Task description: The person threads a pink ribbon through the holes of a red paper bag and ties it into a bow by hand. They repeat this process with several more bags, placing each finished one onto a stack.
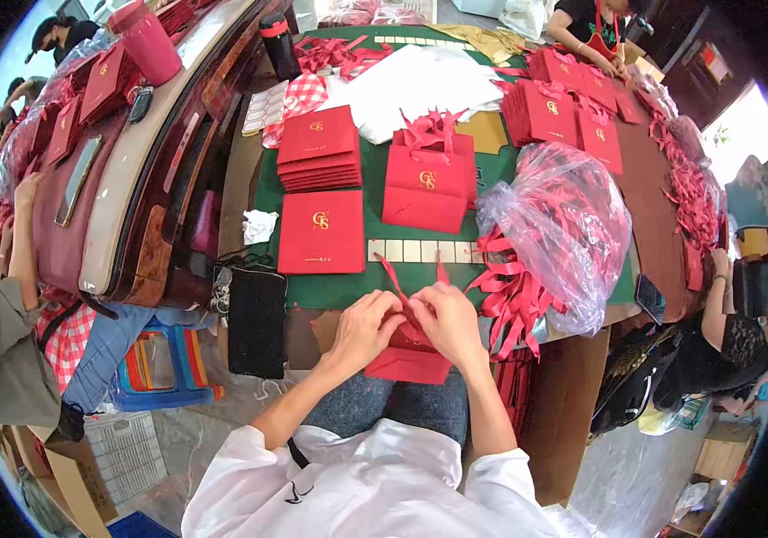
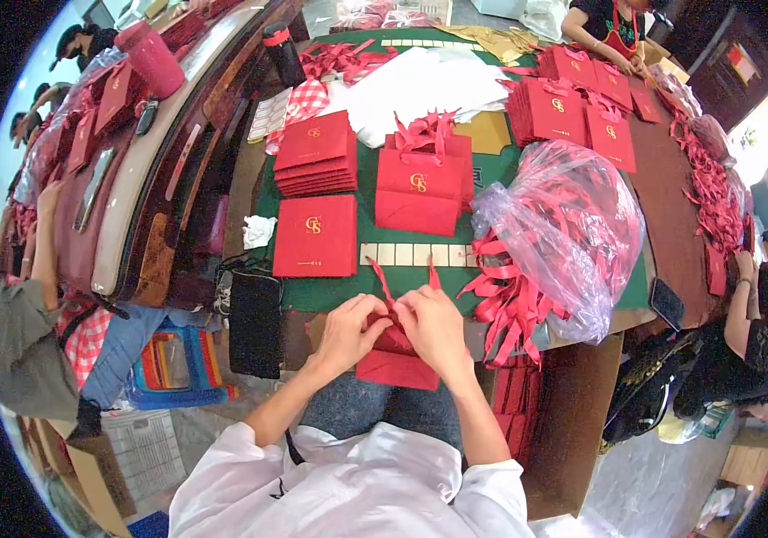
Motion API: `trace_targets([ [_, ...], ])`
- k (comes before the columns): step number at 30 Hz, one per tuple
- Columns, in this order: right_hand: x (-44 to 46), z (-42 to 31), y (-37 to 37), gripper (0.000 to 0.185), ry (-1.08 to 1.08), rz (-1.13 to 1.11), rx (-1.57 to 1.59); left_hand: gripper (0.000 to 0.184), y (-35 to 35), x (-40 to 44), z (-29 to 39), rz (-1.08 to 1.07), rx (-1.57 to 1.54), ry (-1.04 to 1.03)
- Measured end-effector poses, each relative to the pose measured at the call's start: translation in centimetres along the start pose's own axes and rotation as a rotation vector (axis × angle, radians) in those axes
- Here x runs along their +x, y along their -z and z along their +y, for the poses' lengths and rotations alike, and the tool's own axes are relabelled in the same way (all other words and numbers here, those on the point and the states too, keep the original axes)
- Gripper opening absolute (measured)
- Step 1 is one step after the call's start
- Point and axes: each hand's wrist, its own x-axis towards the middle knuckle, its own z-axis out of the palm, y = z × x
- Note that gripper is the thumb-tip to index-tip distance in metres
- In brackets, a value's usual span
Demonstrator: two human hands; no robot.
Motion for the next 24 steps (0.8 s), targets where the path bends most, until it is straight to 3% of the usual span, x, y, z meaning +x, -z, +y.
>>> trace_targets([
  [1,0.3,0.5,0.1,0.012,-0.021,-0.148,-0.042,0.017,-0.1,-0.1,-0.1,-0.001,0.000,-0.003],
  [3,1.0,2.1,-0.2,0.016,-0.016,-0.210,-0.010,0.012,-0.2,-0.2,-0.3,0.056,0.016,-0.124],
  [6,2.1,3.8,-0.1,0.023,-0.128,-0.455,0.382,0.010,-0.1,-0.3,-0.3,0.059,-0.030,-0.193],
  [9,2.3,4.6,-0.8,0.023,-0.235,-0.480,0.521,0.010,0.1,0.0,-0.1,0.045,-0.052,-0.190],
  [13,2.4,5.4,-2.4,0.024,-0.259,-0.359,0.504,0.011,0.2,0.4,-0.2,0.009,-0.052,-0.155],
  [15,3.2,5.5,-2.6,0.026,-0.360,-0.169,0.413,0.011,0.2,0.3,0.1,-0.067,-0.074,-0.056],
  [20,3.4,5.4,-2.1,0.029,-0.351,-0.084,0.369,0.012,-0.6,0.0,-1.3,-0.043,-0.117,0.073],
  [22,3.2,5.5,-1.0,0.031,-0.261,0.087,0.240,0.013,-0.6,0.3,-1.3,-0.059,-0.140,0.138],
  [24,2.7,5.2,0.0,0.032,-0.292,0.007,0.134,0.016,-0.6,0.6,-1.1,0.044,-0.124,0.137],
])
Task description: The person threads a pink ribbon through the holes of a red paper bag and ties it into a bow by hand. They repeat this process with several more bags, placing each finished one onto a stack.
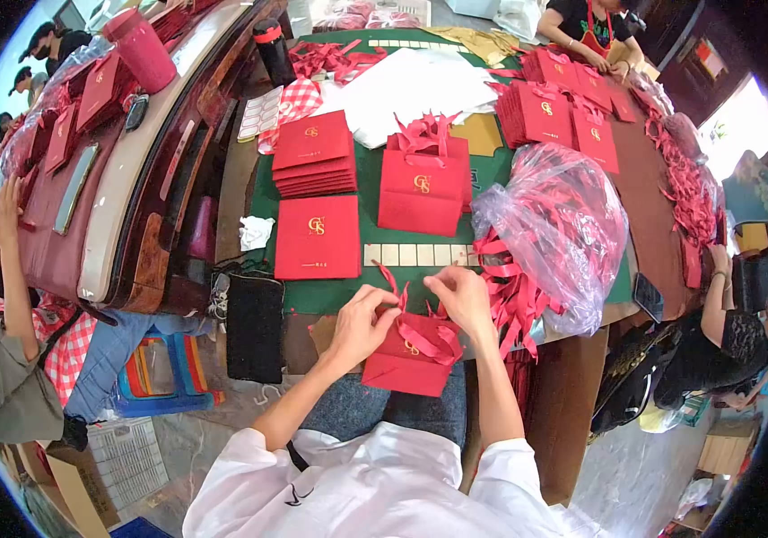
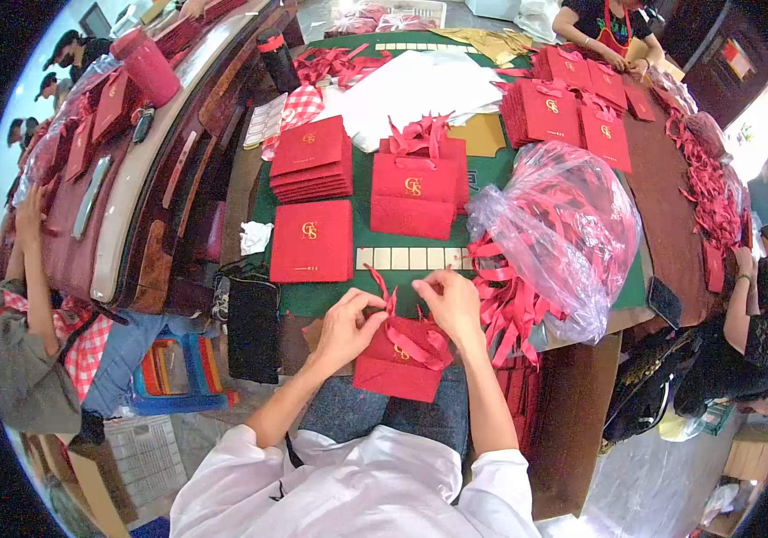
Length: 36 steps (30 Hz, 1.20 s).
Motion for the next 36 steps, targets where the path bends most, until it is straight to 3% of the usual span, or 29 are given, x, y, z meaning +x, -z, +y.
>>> trace_targets([
  [5,-1.6,-1.2,0.1,0.030,-0.011,-0.141,-0.334,0.020,-0.7,1.6,0.2,0.036,0.120,-0.011],
  [10,-1.9,0.9,-1.7,0.025,0.080,-0.029,-0.312,0.026,-1.8,2.0,-0.3,-0.012,0.248,0.061],
  [12,-2.0,1.0,-1.9,0.019,0.092,0.049,-0.088,0.024,-2.2,1.9,-0.7,-0.041,0.232,0.122],
  [21,-1.8,1.8,-2.0,0.013,-0.125,-0.021,0.454,0.017,-2.5,1.9,-1.1,-0.027,0.140,0.166],
  [36,-1.7,2.4,-2.3,0.016,-0.129,-0.117,0.606,0.013,-2.4,2.0,-0.5,0.057,0.260,-0.126],
])
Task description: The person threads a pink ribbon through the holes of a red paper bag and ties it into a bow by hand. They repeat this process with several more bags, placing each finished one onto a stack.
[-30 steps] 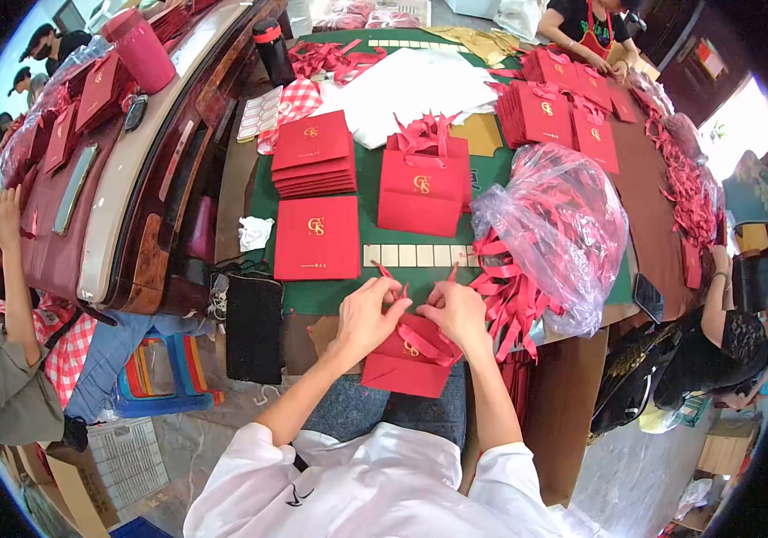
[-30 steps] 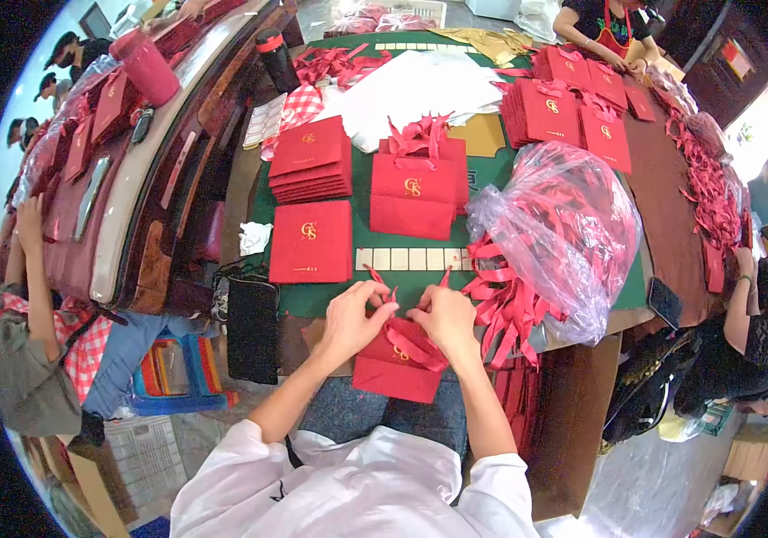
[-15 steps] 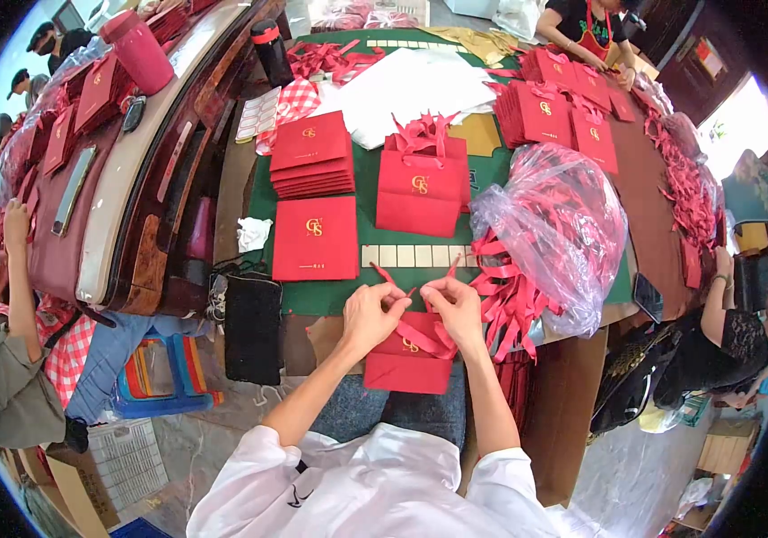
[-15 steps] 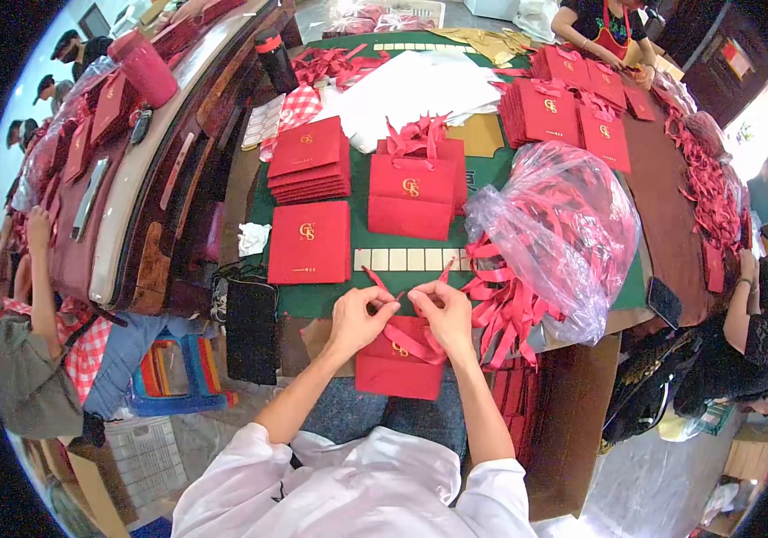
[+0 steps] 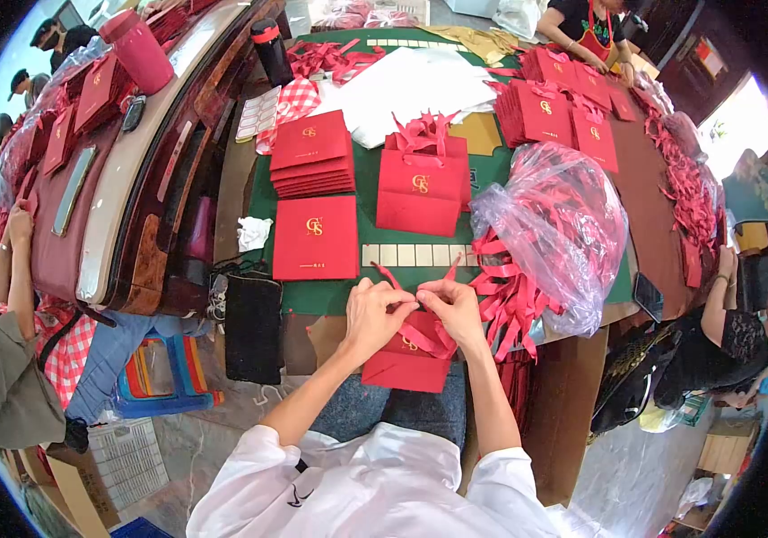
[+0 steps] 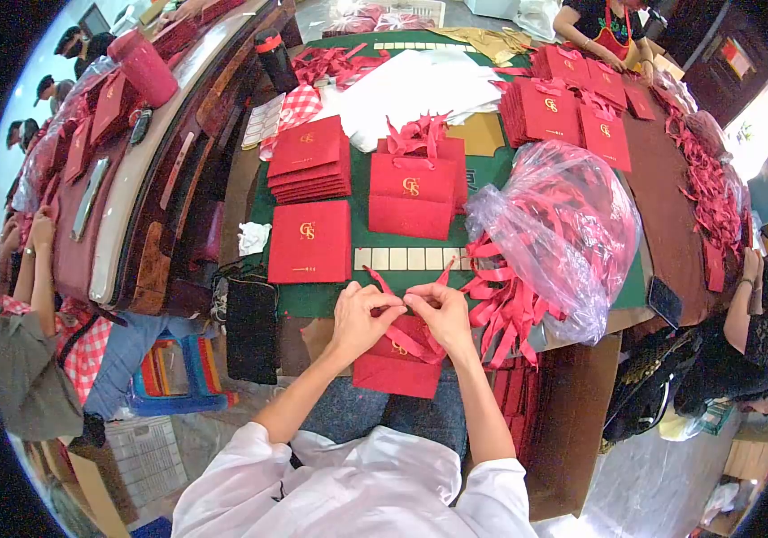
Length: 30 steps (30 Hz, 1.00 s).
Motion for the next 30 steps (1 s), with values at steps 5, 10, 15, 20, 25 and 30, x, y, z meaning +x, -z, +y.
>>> trace_targets([
  [5,0.1,0.2,0.4,0.014,0.001,-0.055,0.045,0.011,-0.5,-0.4,0.0,0.048,0.025,-0.077],
  [10,-0.3,-0.5,0.7,0.010,-0.008,-0.019,0.095,0.034,0.2,-0.9,-0.1,0.192,-0.054,-0.117],
  [15,-0.3,-0.5,1.8,0.008,-0.001,0.090,0.280,0.062,1.7,-3.1,-1.0,-0.103,-0.643,0.379],
  [20,0.6,-0.7,1.5,0.008,0.053,0.131,0.240,0.083,3.3,-4.4,0.7,-0.350,-0.647,0.270],
  [25,3.5,-1.1,3.2,0.010,0.140,0.271,0.246,0.086,4.8,-5.8,1.9,-0.446,-0.551,0.259],
  [30,3.9,-1.2,3.3,0.015,0.101,0.205,0.150,0.083,5.0,-6.6,1.3,-0.458,-0.581,0.226],
])
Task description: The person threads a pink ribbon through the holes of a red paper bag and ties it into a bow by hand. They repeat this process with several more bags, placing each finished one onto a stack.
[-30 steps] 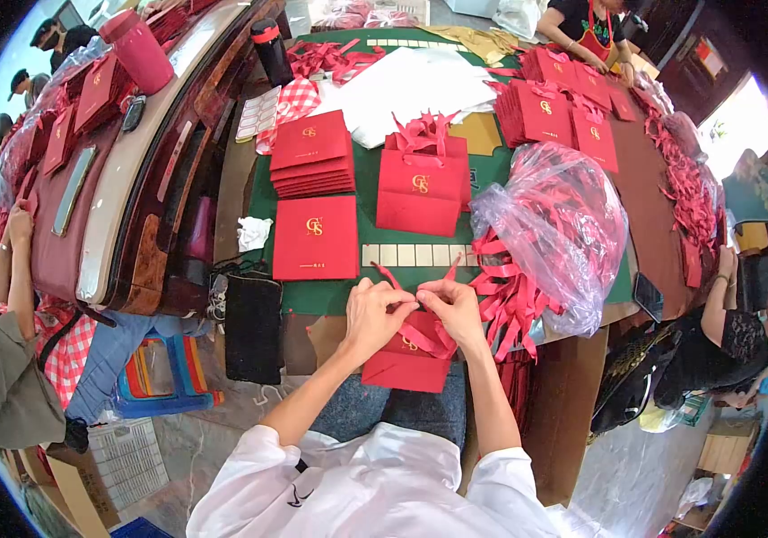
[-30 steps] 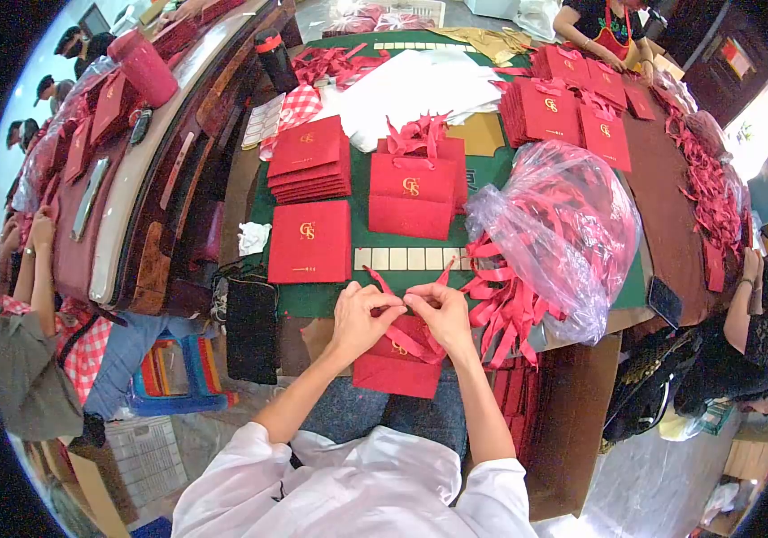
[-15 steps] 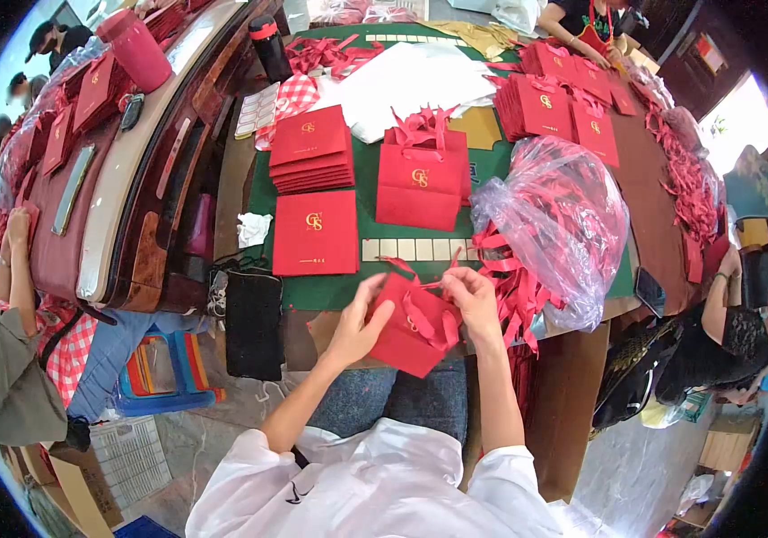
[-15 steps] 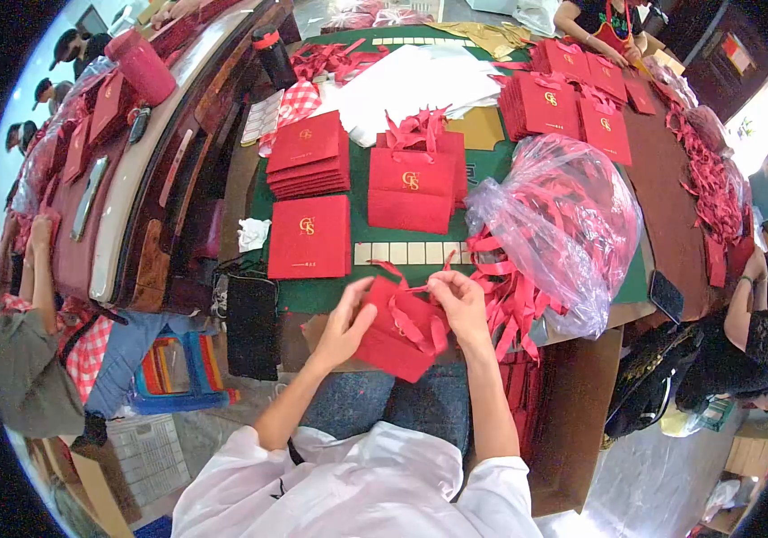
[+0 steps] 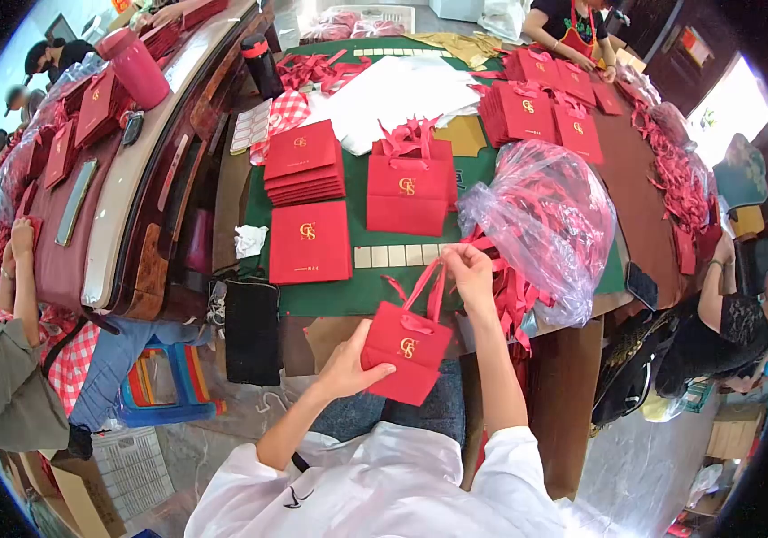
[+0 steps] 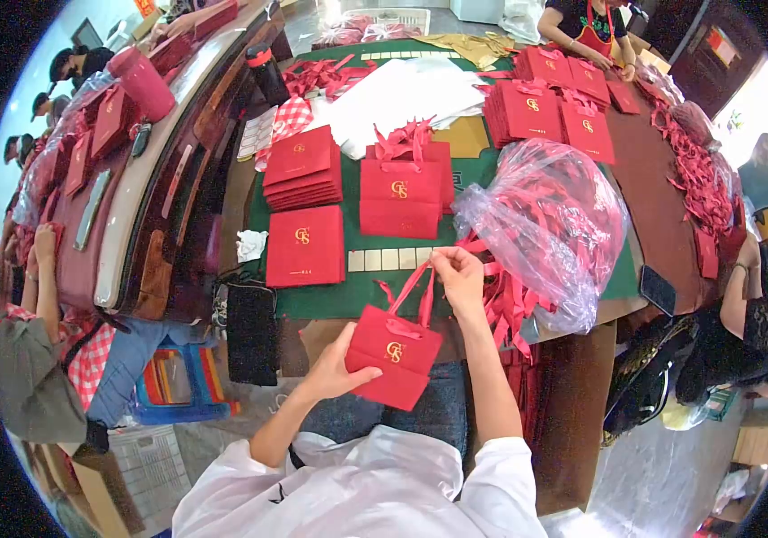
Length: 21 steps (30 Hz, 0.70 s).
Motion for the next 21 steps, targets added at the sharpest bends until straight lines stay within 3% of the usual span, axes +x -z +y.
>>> trace_targets([
  [3,-0.5,0.1,-0.2,0.017,0.020,0.059,0.011,0.080,0.3,0.5,-0.2,0.042,-0.020,-0.049],
  [5,-1.0,0.0,0.2,0.025,0.093,0.077,-0.015,0.078,0.9,1.3,0.3,0.101,-0.231,-0.074],
  [6,-1.8,-1.1,0.0,0.026,0.154,0.158,-0.009,0.080,1.9,2.0,2.2,0.119,-0.251,0.016],
  [8,-2.7,-1.0,0.6,0.022,0.238,0.248,-0.053,0.080,3.2,4.4,3.6,0.279,-0.314,-0.067],
  [10,-4.1,-1.0,1.1,0.019,0.233,0.230,-0.109,0.076,5.2,7.4,3.9,0.383,-0.226,-0.156],
  [13,-6.8,-1.0,1.2,0.013,0.212,0.222,-0.167,0.071,7.2,12.1,6.4,0.352,-0.294,-0.339],
  [19,-13.6,-0.4,0.6,0.023,0.187,0.101,-0.464,0.069,7.6,18.9,4.2,0.431,-0.255,-0.316],
  [21,-15.3,0.6,0.9,0.035,0.463,0.055,-0.757,0.071,7.2,20.4,1.4,0.464,-0.086,-0.339],
])
